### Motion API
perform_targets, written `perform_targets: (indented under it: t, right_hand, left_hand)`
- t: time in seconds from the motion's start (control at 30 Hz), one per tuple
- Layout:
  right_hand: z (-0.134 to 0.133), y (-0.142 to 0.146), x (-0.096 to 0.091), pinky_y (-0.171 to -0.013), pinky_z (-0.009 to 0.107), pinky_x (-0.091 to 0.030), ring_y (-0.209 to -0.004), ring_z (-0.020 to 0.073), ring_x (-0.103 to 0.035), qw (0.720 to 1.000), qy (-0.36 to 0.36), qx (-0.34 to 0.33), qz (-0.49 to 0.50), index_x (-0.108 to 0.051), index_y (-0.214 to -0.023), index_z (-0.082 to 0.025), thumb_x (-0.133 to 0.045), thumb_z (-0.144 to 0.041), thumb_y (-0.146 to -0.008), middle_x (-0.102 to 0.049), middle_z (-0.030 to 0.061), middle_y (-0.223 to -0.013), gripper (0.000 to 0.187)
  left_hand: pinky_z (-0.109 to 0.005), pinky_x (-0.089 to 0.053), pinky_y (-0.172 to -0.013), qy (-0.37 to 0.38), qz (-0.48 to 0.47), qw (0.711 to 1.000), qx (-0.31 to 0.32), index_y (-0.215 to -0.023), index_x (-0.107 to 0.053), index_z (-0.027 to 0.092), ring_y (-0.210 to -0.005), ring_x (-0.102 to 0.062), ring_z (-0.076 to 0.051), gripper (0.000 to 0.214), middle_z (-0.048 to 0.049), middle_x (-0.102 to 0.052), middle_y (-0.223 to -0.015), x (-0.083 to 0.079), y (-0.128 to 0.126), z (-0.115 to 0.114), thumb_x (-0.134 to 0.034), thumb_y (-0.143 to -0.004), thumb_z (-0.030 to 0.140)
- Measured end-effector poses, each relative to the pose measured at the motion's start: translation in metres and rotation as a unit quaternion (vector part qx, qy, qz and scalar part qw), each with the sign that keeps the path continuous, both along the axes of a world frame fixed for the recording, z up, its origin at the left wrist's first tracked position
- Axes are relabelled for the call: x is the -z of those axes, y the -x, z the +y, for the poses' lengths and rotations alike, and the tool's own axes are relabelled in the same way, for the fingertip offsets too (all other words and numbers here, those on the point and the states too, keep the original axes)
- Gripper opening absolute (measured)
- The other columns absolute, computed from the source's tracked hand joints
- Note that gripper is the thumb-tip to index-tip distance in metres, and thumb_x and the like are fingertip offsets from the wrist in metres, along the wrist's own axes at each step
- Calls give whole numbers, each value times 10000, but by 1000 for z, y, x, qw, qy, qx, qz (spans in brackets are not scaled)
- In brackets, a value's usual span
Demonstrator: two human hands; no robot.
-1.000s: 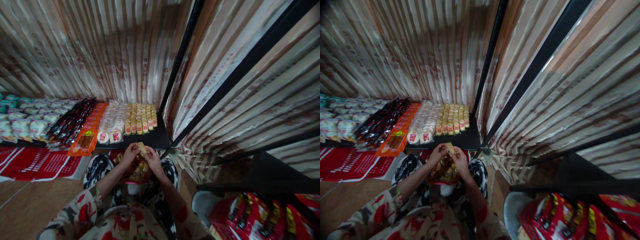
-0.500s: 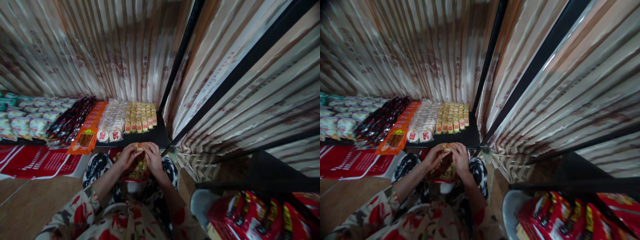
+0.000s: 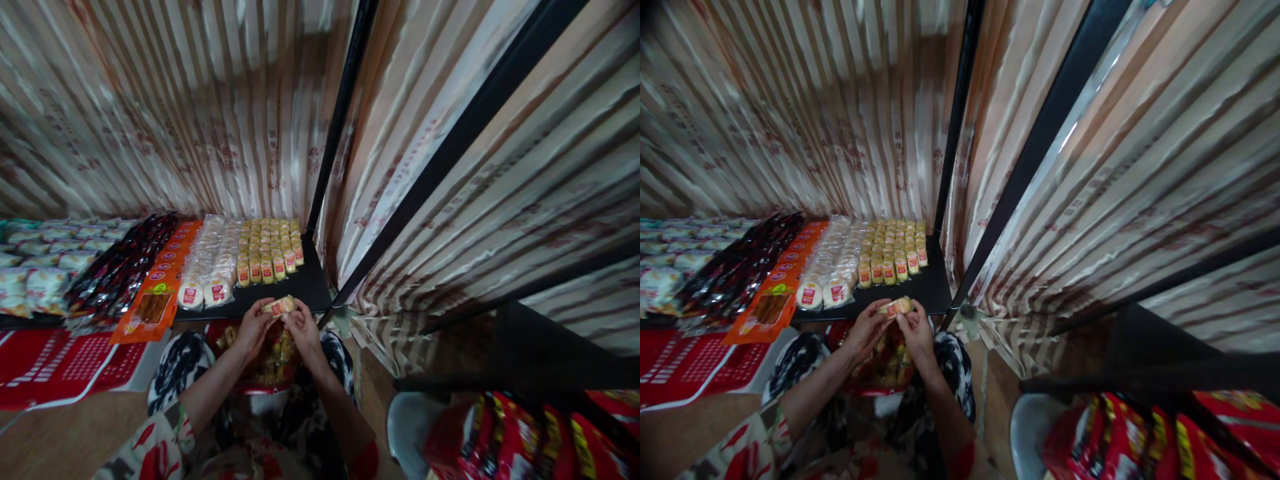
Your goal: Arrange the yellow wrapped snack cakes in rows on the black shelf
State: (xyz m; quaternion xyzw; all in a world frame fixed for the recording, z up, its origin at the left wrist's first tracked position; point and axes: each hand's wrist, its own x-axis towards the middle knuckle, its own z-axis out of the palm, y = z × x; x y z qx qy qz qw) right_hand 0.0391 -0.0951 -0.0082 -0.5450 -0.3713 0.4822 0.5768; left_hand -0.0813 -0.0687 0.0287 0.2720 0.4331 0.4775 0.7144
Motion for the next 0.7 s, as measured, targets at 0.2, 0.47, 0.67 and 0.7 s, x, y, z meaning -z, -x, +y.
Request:
perform_targets:
  t: [0.2,0.47,0.67,0.7]
  right_hand:
    - [9,-1,0,-671,267,-523,-769,161,-634,998,4,57,-24,-293,-1321,-189,-509,-354,-768,-637,41,-890,617]
    - [46,-25,10,-721,303,-528,-813,175,-626,992,-32,102,-73,-491,-1085,-194,-583,-311,-698,-643,58,-927,414]
    - [68,-49,15,-814,328,-503,-921,193,-611,981,-36,91,-167,-534,-1140,-204,-533,-284,-735,-635,67,-1062,412]
    - [71,-51,16,-832,332,-496,-948,197,-603,979,-37,84,-181,-534,-1156,-211,-536,-275,-729,-627,63,-1089,431]
  left_hand:
    - [-218,-465,-659,-86,201,975,47,-890,-579,166,-686,-573,-111,248,2,-631,-782,22,-19,7,-577,-643,160]
    - [-277,-467,-783,-220,403,886,61,-909,-616,180,-879,-567,-163,214,-59,-591,-962,31,-36,37,-529,-715,155]
    - [-280,-450,-863,-226,371,898,68,-957,-605,163,-919,-575,-153,327,-63,-611,-980,39,-60,52,-461,-692,36]
    - [-284,-445,-877,-217,367,902,67,-960,-603,161,-929,-576,-153,331,-63,-614,-992,41,-63,54,-460,-692,29]
